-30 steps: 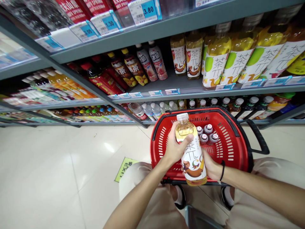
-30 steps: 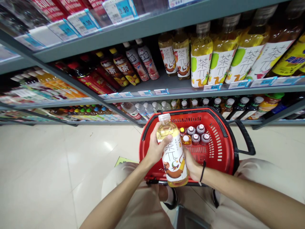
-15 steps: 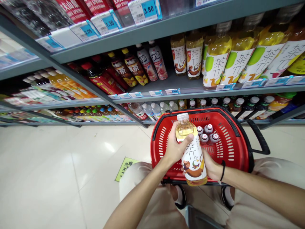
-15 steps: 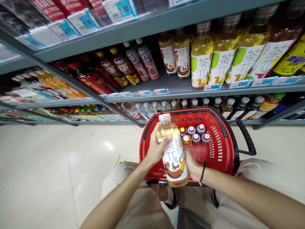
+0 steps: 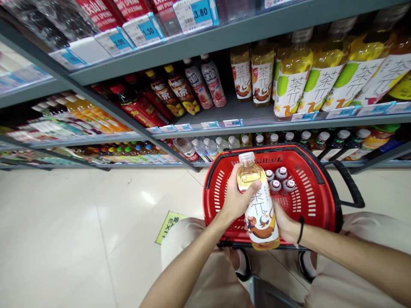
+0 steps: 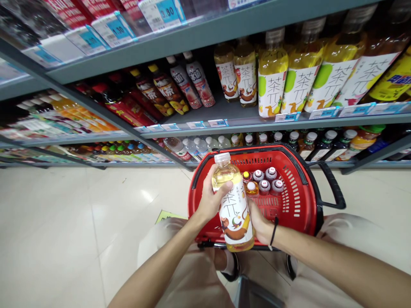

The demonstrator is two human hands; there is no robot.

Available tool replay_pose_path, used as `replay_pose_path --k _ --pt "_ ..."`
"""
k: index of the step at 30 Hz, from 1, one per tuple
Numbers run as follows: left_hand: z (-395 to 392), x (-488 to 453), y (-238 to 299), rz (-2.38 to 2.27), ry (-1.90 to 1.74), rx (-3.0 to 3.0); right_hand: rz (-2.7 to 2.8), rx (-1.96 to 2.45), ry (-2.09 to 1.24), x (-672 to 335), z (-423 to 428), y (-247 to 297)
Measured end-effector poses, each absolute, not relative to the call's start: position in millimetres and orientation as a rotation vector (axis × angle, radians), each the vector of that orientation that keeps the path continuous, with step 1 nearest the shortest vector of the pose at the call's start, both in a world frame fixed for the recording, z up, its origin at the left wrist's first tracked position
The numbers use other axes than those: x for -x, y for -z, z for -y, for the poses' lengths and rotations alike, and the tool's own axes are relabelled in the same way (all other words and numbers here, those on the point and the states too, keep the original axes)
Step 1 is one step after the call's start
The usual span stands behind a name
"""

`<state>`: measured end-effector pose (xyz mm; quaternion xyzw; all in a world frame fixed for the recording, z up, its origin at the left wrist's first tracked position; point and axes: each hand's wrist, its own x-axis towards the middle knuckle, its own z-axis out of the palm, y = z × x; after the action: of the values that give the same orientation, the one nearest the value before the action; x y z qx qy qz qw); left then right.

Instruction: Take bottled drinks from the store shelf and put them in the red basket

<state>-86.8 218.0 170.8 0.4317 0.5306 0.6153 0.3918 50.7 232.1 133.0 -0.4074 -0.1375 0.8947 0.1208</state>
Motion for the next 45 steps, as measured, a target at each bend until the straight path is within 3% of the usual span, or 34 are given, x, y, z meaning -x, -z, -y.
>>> replay_pose_path --k 4,45 --pt "-218 87 -172 -1.367 -1.548 -1.107 0.314 1.368 -2.556 -48 -232 -144" --pt "-217 86 -170 -1.373 -1.522 -1.081 0.254 1.374 -2.565 -46 -234 -161"
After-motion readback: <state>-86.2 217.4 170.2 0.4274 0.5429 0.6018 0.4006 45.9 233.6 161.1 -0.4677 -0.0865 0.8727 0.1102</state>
